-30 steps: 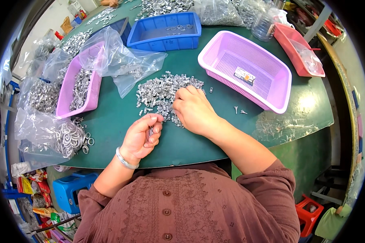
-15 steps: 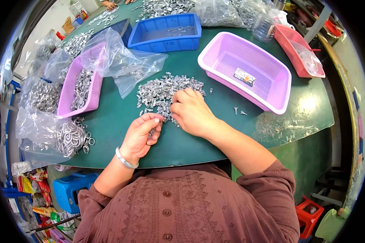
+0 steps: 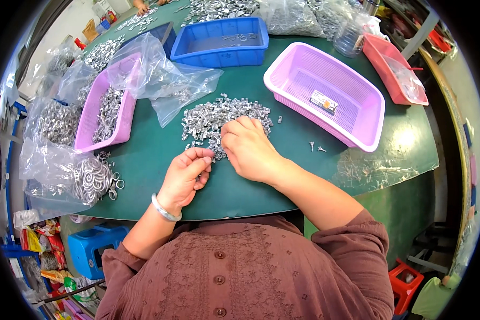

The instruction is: The person assembles small metal components by picking up individual metal pieces from a pile on the table and joining them together by hand.

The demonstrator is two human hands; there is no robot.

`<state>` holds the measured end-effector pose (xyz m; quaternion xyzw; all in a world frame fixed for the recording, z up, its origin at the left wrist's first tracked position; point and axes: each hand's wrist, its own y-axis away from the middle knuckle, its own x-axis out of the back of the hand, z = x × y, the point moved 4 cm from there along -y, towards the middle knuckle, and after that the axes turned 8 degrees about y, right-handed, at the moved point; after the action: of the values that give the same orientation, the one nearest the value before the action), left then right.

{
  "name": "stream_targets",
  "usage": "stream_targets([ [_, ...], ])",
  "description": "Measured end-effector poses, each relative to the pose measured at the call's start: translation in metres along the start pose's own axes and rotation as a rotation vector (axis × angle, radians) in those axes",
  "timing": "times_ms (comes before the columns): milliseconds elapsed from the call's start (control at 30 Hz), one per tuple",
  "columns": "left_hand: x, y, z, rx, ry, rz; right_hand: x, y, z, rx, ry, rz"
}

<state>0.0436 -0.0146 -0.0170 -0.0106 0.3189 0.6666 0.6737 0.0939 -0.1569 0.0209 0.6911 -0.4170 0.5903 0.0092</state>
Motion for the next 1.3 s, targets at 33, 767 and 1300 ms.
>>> stream_targets([
  [33,0.001,0.0,0.0,-0.001,0.002,0.003,-0.001,0.0,-0.001,0.005,0.017,-0.009],
  [767,-0.011,0.002,0.001,-0.186,-0.043,-0.023,0.007,0.001,-0.006,0.089,-0.232,0.099],
  [1300,-0.009,0.001,0.004,-0.453,-0.218,-0.052,0.009,0.002,0.002,-0.068,-0.44,0.085],
])
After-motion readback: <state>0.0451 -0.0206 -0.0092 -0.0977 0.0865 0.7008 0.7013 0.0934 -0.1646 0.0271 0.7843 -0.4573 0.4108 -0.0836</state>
